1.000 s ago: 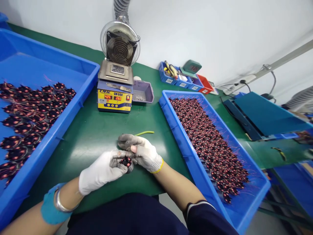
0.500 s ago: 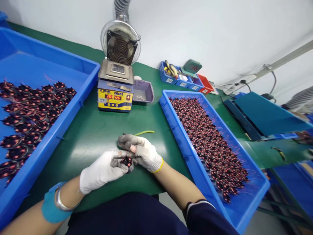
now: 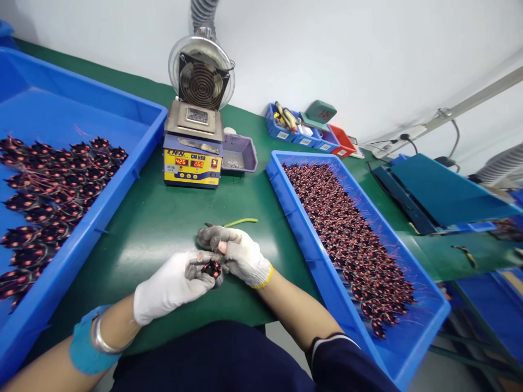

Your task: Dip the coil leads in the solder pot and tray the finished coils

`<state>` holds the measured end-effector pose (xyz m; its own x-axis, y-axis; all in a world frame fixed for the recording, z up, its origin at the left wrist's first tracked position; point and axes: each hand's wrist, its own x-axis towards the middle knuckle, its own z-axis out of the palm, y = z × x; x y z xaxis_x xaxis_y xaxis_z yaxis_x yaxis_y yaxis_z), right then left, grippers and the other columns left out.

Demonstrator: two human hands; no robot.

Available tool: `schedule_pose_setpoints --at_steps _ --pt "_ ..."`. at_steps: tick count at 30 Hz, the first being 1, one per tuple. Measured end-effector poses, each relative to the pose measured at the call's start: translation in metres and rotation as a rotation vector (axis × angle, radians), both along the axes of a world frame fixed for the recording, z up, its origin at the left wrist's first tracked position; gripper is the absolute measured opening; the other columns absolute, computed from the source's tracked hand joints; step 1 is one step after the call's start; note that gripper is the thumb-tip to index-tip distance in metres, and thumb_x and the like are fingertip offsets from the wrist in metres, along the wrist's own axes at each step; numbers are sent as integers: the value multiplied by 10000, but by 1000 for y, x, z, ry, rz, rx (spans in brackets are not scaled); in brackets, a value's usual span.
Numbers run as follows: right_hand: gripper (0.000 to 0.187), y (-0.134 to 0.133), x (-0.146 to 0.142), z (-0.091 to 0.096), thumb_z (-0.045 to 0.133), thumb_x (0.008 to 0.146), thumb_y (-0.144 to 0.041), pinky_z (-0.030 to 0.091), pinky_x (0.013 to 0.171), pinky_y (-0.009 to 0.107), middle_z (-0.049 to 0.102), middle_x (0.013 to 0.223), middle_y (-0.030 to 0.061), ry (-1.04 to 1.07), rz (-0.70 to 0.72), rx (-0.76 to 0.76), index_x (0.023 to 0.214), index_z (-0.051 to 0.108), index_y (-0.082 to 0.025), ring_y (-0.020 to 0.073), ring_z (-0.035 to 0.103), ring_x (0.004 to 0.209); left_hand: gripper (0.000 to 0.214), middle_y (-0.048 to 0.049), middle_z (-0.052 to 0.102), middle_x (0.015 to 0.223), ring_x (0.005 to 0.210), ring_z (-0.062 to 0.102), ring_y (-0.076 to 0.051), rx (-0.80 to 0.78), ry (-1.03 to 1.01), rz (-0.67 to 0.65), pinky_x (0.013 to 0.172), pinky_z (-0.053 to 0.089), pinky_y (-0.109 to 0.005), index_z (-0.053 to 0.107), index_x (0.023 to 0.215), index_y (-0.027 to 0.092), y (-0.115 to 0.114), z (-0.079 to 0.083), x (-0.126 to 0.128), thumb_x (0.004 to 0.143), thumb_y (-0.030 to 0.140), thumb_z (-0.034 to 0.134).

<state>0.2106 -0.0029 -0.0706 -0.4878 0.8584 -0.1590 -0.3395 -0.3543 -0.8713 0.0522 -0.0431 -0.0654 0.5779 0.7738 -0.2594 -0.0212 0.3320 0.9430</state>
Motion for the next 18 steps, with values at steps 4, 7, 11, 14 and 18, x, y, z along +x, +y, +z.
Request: schedule_pose_setpoints --at_steps 4,7,11,14,18 --pt "288 -2 -1 2 778 585 -407 422 914 400 635 902 55 35 10 -50 647 628 -169 200 570 874 126 -43 616 767 702 549 -146 28 11 3 661 462 -249 626 814 145 -1 0 0 751 247 590" --pt "255 -2 -1 2 774 601 -377 417 917 397 630 872 52 62 12 -43 645 633 -170 208 573 906 131 -40 604 765 696 540 -142 12 -8 33 652 458 -244 623 828 142 -3 2 2 743 238 595" --pt "221 -1 -1 1 757 632 -359 407 926 408 617 821 51 88 17 12 648 641 -172 213 567 936 125 -38 593 750 679 523 -135 0 -3 57 627 450 -234 625 824 141 -6 3 4 731 217 591" --pt "233 0 -1 2 760 625 -374 391 948 421 602 770 42 75 12 33 631 638 -176 220 564 944 123 -33 580 745 672 510 -129 -4 -11 58 622 446 -231 620 825 143 -6 2 4 730 217 599" --pt "261 1 -1 3 763 609 -409 382 961 424 593 748 38 44 14 64 615 638 -180 226 560 940 132 -26 560 727 665 510 -131 -17 -19 49 615 451 -235 616 817 146 -5 3 4 722 237 613"
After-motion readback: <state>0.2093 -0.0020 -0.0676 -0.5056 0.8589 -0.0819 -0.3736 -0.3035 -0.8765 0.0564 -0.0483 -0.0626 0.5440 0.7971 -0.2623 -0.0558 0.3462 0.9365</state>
